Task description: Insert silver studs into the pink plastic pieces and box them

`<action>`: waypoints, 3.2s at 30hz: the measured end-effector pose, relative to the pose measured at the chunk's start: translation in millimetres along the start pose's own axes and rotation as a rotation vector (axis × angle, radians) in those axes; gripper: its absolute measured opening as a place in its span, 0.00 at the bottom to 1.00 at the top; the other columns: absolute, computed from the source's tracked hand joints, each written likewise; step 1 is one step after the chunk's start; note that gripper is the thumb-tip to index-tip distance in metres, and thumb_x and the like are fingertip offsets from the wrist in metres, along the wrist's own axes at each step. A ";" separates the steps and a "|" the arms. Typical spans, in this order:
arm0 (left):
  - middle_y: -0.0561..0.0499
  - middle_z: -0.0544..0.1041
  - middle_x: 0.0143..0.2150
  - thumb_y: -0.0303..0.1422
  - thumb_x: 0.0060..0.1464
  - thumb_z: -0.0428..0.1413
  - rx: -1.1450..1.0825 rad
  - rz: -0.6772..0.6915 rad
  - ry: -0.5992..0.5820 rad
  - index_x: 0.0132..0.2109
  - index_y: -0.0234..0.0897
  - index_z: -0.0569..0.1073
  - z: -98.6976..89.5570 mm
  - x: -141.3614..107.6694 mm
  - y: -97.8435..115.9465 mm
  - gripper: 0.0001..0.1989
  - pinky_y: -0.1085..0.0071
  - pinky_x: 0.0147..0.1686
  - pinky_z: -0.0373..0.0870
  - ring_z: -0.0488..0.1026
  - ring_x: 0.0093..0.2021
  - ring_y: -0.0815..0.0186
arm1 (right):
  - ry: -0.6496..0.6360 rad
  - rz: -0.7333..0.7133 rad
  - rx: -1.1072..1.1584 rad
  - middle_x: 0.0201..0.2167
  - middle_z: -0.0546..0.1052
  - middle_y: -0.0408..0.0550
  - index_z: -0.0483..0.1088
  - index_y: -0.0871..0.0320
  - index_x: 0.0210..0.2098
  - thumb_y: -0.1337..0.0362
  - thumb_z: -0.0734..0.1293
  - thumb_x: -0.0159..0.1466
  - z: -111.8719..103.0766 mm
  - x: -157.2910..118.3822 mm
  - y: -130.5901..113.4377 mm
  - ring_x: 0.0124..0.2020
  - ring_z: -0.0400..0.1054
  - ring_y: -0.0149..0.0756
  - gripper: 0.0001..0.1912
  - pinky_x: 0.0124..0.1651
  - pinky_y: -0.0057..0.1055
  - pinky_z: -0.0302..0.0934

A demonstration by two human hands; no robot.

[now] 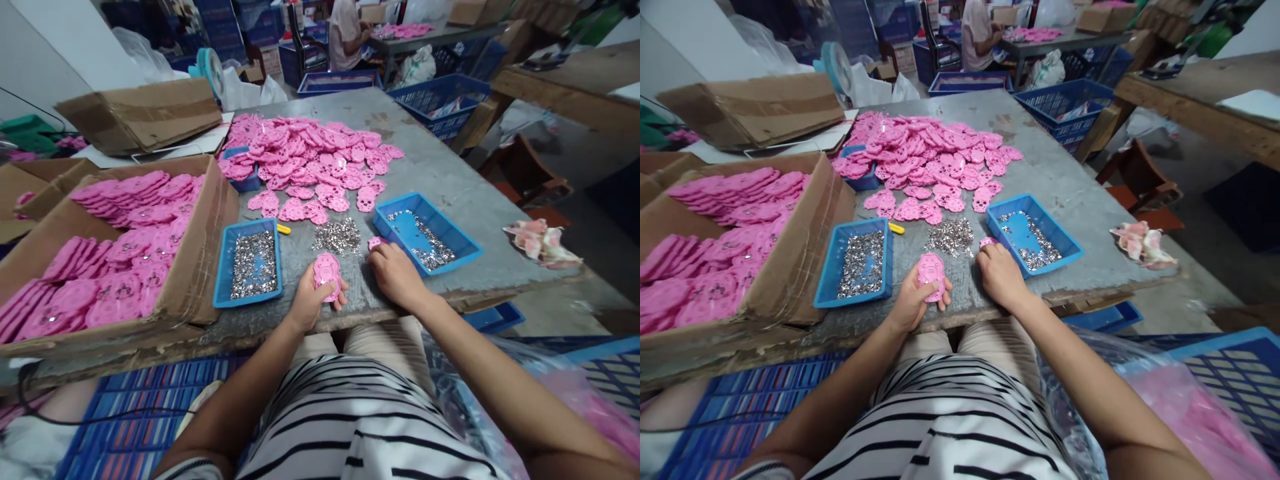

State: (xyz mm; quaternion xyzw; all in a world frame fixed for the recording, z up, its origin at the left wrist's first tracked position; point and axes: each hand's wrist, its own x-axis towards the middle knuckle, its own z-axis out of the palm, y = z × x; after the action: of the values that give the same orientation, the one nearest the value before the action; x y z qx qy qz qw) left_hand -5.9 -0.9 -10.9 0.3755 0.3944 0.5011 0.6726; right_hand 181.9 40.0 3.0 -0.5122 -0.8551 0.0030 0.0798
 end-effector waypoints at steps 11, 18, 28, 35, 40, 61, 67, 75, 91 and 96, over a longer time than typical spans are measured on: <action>0.53 0.76 0.29 0.36 0.43 0.61 -0.002 0.008 -0.014 0.43 0.35 0.62 -2.1 -0.6 -2.0 0.21 0.74 0.17 0.67 0.72 0.21 0.69 | -0.056 0.136 -0.110 0.38 0.75 0.61 0.75 0.64 0.36 0.74 0.57 0.62 -13.8 1.7 20.4 0.39 0.63 0.46 0.14 0.40 0.37 0.53; 0.52 0.77 0.29 0.35 0.43 0.61 0.021 0.002 -0.005 0.44 0.36 0.62 0.1 0.0 0.2 0.22 0.74 0.17 0.68 0.73 0.21 0.69 | -0.147 0.249 -0.013 0.45 0.74 0.60 0.72 0.62 0.46 0.66 0.56 0.67 -1.8 20.6 -14.8 0.41 0.69 0.45 0.15 0.36 0.34 0.57; 0.52 0.77 0.29 0.37 0.43 0.61 0.024 0.007 0.001 0.43 0.36 0.62 -0.6 0.9 -1.2 0.22 0.75 0.18 0.67 0.73 0.21 0.69 | 0.007 0.339 0.312 0.39 0.75 0.60 0.70 0.62 0.37 0.72 0.57 0.62 7.4 19.7 -8.4 0.38 0.70 0.44 0.11 0.37 0.35 0.60; 0.55 0.75 0.29 0.33 0.41 0.60 0.052 0.054 0.111 0.43 0.37 0.60 6.4 0.1 -2.9 0.22 0.75 0.18 0.67 0.72 0.21 0.70 | -0.007 0.466 1.552 0.19 0.67 0.37 0.70 0.58 0.28 0.54 0.72 0.47 4.7 3.4 -27.7 0.16 0.54 0.24 0.15 0.21 0.26 0.49; 0.57 0.74 0.31 0.30 0.41 0.57 0.087 0.122 0.232 0.41 0.39 0.59 20.5 -3.1 -3.1 0.20 0.76 0.20 0.67 0.71 0.23 0.73 | -0.036 0.520 1.720 0.18 0.70 0.39 0.74 0.59 0.28 0.54 0.76 0.42 -1.2 -3.5 -38.3 0.15 0.55 0.23 0.18 0.19 0.25 0.48; 0.59 0.72 0.27 0.28 0.39 0.61 0.167 0.136 0.314 0.39 0.39 0.62 27.0 -7.3 7.1 0.19 0.77 0.18 0.63 0.68 0.20 0.73 | 0.024 0.440 1.600 0.17 0.70 0.38 0.70 0.58 0.26 0.55 0.74 0.45 -4.6 -8.6 -44.2 0.16 0.58 0.25 0.16 0.20 0.26 0.52; 0.59 0.71 0.24 0.29 0.31 0.65 -0.104 -0.127 0.163 0.36 0.37 0.62 27.9 -11.7 21.5 0.24 0.78 0.12 0.58 0.66 0.16 0.74 | 0.119 0.166 1.418 0.26 0.73 0.44 0.73 0.57 0.25 0.55 0.73 0.51 -10.5 -10.6 -34.8 0.28 0.65 0.32 0.11 0.33 0.31 0.60; 0.48 0.78 0.35 0.43 0.54 0.57 -0.259 0.027 0.131 0.44 0.35 0.68 25.4 -9.6 13.5 0.17 0.72 0.29 0.73 0.77 0.35 0.64 | 0.179 0.278 1.416 0.27 0.71 0.43 0.69 0.56 0.23 0.52 0.71 0.54 -10.3 -11.6 -41.1 0.32 0.67 0.34 0.15 0.39 0.33 0.62; 0.47 0.72 0.59 0.36 0.60 0.50 -0.374 0.148 0.065 0.65 0.43 0.58 32.8 -15.7 7.0 0.27 0.61 0.62 0.60 0.69 0.59 0.60 | 0.324 0.454 1.590 0.39 0.75 0.49 0.69 0.56 0.19 0.58 0.74 0.49 -2.1 -5.2 -71.2 0.51 0.66 0.42 0.12 0.59 0.43 0.56; 0.46 0.75 0.54 0.37 0.59 0.50 -0.332 0.179 0.082 0.62 0.41 0.63 29.2 -14.3 6.9 0.24 0.63 0.57 0.66 0.70 0.57 0.61 | 0.330 0.437 1.560 0.35 0.75 0.49 0.70 0.56 0.20 0.60 0.72 0.51 -2.1 -5.4 -66.3 0.52 0.65 0.43 0.09 0.56 0.41 0.58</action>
State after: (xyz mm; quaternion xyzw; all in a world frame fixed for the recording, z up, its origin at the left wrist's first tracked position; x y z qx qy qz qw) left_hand 15.3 -16.5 9.3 0.2721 0.2986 0.6318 0.6615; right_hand 126.6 3.6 10.1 -0.4582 -0.4657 0.5359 0.5348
